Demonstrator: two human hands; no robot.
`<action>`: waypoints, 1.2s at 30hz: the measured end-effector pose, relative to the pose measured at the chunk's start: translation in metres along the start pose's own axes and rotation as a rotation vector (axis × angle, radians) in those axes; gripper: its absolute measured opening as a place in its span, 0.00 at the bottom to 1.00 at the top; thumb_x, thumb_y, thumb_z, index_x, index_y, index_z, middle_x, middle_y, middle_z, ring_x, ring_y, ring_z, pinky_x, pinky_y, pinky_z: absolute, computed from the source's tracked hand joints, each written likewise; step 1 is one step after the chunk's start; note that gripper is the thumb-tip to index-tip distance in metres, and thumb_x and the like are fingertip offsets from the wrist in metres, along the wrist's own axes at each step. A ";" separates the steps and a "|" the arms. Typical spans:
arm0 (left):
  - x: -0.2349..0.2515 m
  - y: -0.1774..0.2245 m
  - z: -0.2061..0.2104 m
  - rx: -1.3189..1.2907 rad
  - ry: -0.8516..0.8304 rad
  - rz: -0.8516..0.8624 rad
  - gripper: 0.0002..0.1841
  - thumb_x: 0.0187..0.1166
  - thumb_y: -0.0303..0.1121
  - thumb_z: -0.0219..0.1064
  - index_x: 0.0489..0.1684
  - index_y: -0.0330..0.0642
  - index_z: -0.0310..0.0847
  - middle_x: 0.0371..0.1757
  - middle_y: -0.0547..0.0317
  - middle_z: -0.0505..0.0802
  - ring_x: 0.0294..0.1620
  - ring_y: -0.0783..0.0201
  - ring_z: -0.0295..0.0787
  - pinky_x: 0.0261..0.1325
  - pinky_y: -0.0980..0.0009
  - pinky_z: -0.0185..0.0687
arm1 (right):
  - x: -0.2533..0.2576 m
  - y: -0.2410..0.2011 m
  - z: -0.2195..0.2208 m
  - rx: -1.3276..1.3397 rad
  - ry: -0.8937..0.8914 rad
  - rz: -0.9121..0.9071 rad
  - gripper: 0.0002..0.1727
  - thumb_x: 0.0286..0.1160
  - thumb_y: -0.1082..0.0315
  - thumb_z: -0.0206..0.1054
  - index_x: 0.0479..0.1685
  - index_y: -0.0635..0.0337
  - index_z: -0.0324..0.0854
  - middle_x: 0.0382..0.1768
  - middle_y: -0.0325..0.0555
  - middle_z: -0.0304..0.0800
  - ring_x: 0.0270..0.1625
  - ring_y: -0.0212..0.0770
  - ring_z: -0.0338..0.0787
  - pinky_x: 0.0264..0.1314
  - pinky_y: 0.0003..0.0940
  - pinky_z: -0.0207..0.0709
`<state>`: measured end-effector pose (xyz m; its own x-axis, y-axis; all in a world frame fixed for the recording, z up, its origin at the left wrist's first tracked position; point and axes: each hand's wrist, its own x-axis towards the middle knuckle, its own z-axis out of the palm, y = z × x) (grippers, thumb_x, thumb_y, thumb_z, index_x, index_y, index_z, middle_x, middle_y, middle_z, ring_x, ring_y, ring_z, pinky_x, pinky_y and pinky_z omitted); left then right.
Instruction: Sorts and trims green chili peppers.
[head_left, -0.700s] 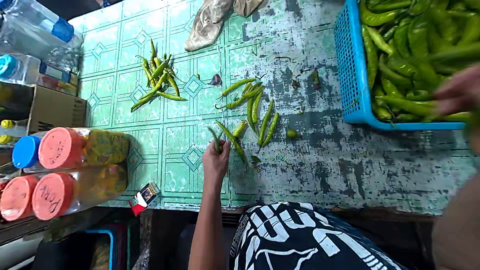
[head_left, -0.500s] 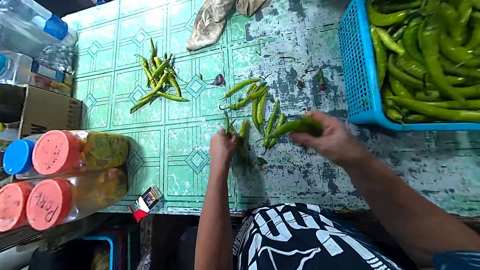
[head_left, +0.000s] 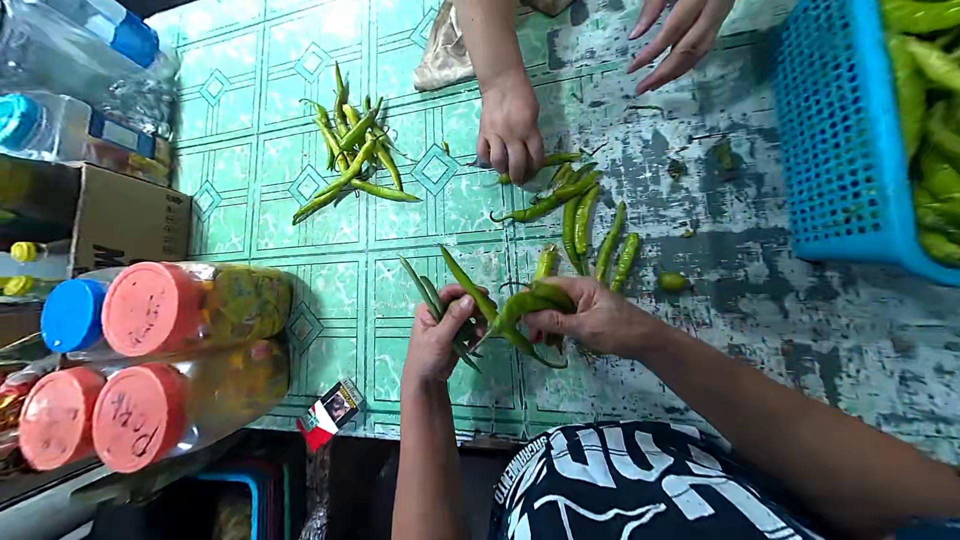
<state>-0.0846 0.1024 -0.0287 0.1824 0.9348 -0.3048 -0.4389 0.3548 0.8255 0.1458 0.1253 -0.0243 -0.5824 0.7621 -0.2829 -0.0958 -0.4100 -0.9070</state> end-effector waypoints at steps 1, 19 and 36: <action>-0.001 -0.002 0.003 -0.013 0.007 0.018 0.06 0.78 0.33 0.71 0.44 0.42 0.88 0.36 0.59 0.96 0.28 0.74 0.90 0.29 0.80 0.85 | 0.002 0.003 0.004 0.031 -0.023 0.013 0.06 0.80 0.67 0.68 0.50 0.55 0.84 0.36 0.28 0.93 0.35 0.24 0.91 0.40 0.21 0.86; -0.007 -0.023 0.037 -0.168 -0.098 0.032 0.10 0.76 0.38 0.75 0.48 0.43 0.91 0.37 0.58 0.96 0.28 0.74 0.90 0.29 0.79 0.85 | -0.024 -0.001 -0.002 0.385 -0.085 -0.078 0.11 0.76 0.70 0.73 0.54 0.56 0.86 0.45 0.36 0.95 0.47 0.29 0.94 0.52 0.25 0.88; -0.027 -0.038 0.036 0.360 0.149 -0.144 0.05 0.82 0.28 0.63 0.39 0.41 0.85 0.21 0.70 0.87 0.17 0.79 0.79 0.23 0.83 0.78 | -0.059 0.007 -0.080 -0.704 0.724 0.119 0.15 0.73 0.64 0.78 0.43 0.66 0.82 0.26 0.51 0.85 0.26 0.43 0.86 0.34 0.45 0.83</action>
<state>-0.0408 0.0634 -0.0346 0.0784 0.8774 -0.4733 -0.0774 0.4787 0.8746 0.2445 0.1174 -0.0387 0.0943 0.9517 -0.2921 0.5636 -0.2929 -0.7724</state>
